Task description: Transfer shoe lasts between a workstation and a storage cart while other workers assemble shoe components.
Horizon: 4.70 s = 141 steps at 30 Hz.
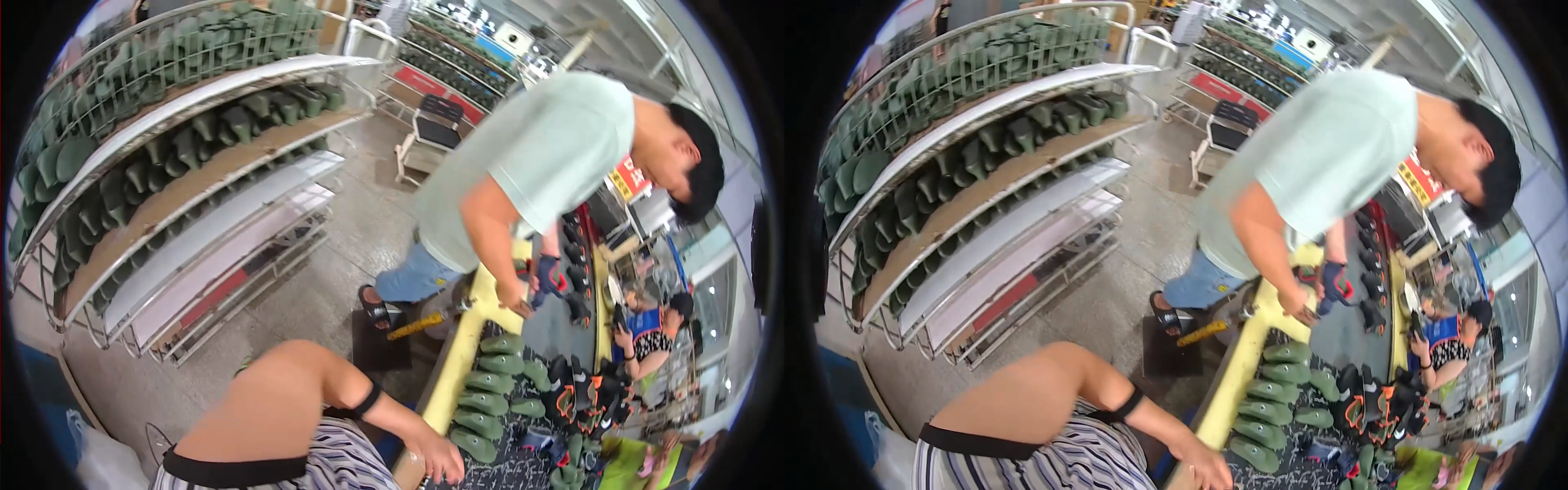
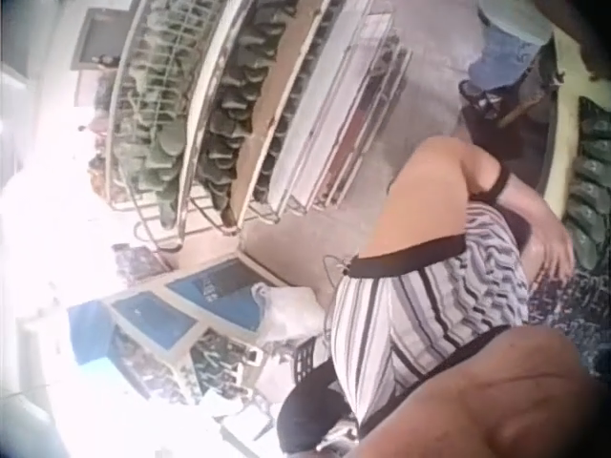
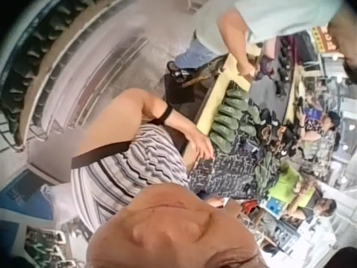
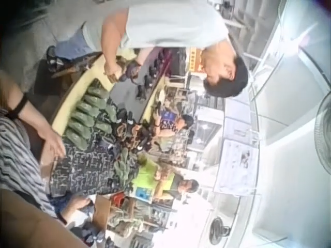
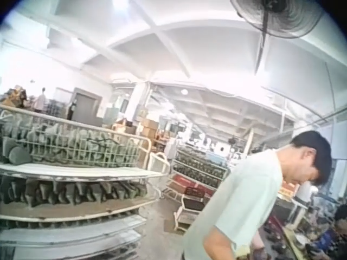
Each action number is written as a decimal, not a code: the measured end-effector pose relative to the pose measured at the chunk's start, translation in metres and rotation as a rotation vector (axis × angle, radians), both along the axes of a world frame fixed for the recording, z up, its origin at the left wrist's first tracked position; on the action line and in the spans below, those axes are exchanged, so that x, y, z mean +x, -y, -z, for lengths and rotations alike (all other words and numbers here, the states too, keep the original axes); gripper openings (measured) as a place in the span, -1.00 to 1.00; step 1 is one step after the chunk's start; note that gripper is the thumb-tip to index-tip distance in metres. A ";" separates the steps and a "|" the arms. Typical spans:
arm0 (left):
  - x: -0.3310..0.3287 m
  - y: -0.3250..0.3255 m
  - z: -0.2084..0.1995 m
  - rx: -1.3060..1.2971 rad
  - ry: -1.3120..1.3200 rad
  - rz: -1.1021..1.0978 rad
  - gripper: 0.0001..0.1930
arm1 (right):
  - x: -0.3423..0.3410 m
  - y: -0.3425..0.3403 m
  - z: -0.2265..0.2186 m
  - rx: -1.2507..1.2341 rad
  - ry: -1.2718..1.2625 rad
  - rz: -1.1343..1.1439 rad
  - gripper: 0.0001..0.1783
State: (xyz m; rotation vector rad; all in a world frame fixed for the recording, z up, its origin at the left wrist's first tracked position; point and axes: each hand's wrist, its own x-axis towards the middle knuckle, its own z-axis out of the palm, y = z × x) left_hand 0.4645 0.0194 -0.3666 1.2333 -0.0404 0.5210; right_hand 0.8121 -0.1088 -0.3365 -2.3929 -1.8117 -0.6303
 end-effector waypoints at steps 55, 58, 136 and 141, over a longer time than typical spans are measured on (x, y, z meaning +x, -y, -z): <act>-0.376 0.306 -0.165 0.078 0.072 -2.148 -0.12 | -0.778 -0.006 -0.266 -1.257 -1.124 -2.206 -0.77; -0.371 0.315 -0.175 -0.050 -0.131 -2.217 -0.02 | -0.787 0.016 -0.259 -1.145 -0.855 -2.410 -0.76; -0.023 -0.007 -0.063 -0.847 -0.714 -0.665 -0.23 | 0.101 -0.309 -0.010 0.568 -2.049 -0.351 -0.63; 0.007 -0.018 -0.063 -0.810 -0.672 -0.531 -0.22 | -0.032 -0.202 0.030 -0.042 -2.227 -0.185 -0.53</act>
